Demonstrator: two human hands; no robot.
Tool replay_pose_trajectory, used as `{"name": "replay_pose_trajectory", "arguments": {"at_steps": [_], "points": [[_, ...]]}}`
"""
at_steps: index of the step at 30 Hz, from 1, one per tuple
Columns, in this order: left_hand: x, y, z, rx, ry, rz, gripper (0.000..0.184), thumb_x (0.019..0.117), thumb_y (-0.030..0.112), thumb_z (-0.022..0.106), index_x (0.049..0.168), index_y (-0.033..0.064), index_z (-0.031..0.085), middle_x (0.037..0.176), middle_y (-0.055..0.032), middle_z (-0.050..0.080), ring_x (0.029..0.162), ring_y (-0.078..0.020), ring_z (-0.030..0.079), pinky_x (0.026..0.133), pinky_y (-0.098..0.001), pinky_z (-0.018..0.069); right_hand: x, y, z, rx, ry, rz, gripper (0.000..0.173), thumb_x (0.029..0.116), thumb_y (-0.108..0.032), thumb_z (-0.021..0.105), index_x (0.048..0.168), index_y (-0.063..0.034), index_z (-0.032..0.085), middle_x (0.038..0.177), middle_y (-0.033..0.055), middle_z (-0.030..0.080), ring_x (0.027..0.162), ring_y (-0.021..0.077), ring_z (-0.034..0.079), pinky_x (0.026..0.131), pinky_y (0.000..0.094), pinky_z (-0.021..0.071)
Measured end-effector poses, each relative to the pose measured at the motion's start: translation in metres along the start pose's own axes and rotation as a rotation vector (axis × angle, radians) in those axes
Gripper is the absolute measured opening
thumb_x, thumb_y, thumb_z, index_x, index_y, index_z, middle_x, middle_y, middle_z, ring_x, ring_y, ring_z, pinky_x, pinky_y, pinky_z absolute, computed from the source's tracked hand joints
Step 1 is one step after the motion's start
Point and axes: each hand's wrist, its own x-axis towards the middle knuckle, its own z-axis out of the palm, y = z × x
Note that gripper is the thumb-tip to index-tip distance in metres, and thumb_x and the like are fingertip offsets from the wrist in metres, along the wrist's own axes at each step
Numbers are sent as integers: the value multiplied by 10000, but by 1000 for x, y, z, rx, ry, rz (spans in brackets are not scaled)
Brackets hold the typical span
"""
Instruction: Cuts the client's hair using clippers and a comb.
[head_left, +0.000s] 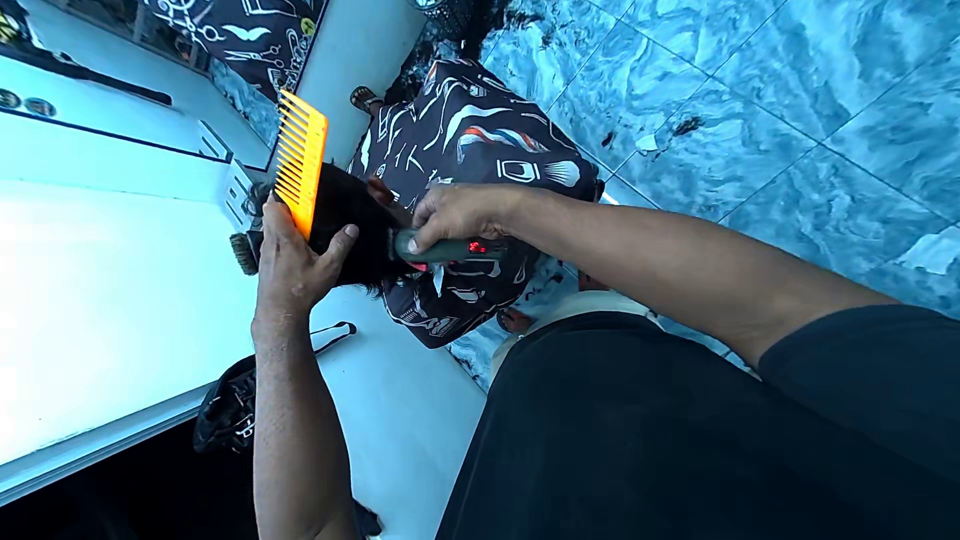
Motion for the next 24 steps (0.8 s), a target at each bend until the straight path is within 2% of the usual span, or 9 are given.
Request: {"name": "replay_pose_trajectory", "arguments": {"at_steps": [2, 5, 9, 10, 12, 15, 17, 21, 24], "points": [[0, 1, -1, -7, -3, 3, 991, 844, 698, 654, 1466, -2, 331, 1306, -251, 587, 1194, -331, 627, 1018, -546, 494, -1, 0, 1, -122, 42, 63, 238, 902, -224, 766, 914, -5, 672, 772, 115, 669, 612, 180, 639, 581, 354, 556], [1, 0, 1, -38, -10, -11, 941, 895, 684, 600, 1481, 5, 318, 1288, -249, 597, 1175, -330, 636, 1004, -562, 501, 3, -10, 2, -27, -7, -121, 304, 960, -273, 726, 1061, 12, 692, 864, 126, 709, 697, 190, 689, 665, 370, 610], [-26, 7, -21, -81, 101, -204, 645, 1069, 580, 320, 1456, 69, 398, 1193, -233, 631, 1071, -346, 660, 908, -594, 528, -22, 18, 6, -316, -4, -92, 330, 917, -312, 771, 929, 9, 697, 817, 142, 657, 724, 258, 635, 699, 509, 544], [-35, 18, -29, -54, 196, -250, 608, 1094, 537, 276, 1441, 66, 443, 1173, -248, 637, 1059, -373, 656, 905, -608, 519, -39, 44, 0, -206, 2, -37, 313, 937, -286, 746, 955, 21, 685, 810, 145, 668, 693, 250, 651, 668, 481, 569], [-51, 46, -38, 14, 318, -269, 562, 1120, 474, 208, 1259, 19, 507, 960, -203, 650, 856, -331, 667, 767, -555, 527, -90, 106, -14, 212, 11, 98, 287, 1007, -247, 632, 1128, 13, 642, 864, 162, 699, 662, 239, 686, 599, 405, 608], [-59, 86, -26, -69, 126, -263, 561, 1116, 469, 294, 1237, -3, 573, 812, -165, 671, 654, -283, 675, 633, -541, 575, -164, 198, -36, 641, 174, 265, 331, 1054, -342, 509, 1249, -99, 620, 996, 127, 709, 763, 230, 716, 636, 376, 627], [-41, 95, -1, -58, -43, -302, 524, 1086, 488, 399, 1112, 26, 645, 782, -153, 695, 674, -310, 700, 657, -587, 577, -205, 243, -51, 741, 318, 309, 375, 1068, -405, 458, 1287, -140, 609, 1083, 103, 699, 859, 222, 716, 707, 376, 627], [-43, 88, 27, 216, -240, -290, 561, 1062, 557, 413, 851, 86, 635, 700, -165, 655, 674, -407, 667, 568, -643, 488, -265, 278, -60, 771, 608, 333, 360, 1090, -387, 408, 1294, -156, 593, 1085, 88, 688, 904, 220, 716, 740, 373, 628], [-79, 49, 35, 343, -343, -199, 589, 1056, 591, 396, 918, 79, 652, 720, -205, 639, 718, -456, 660, 605, -668, 487, -287, 292, -56, 806, 742, 286, 383, 1091, -417, 391, 1327, -180, 577, 1107, 65, 684, 917, 201, 715, 744, 361, 628]]}}
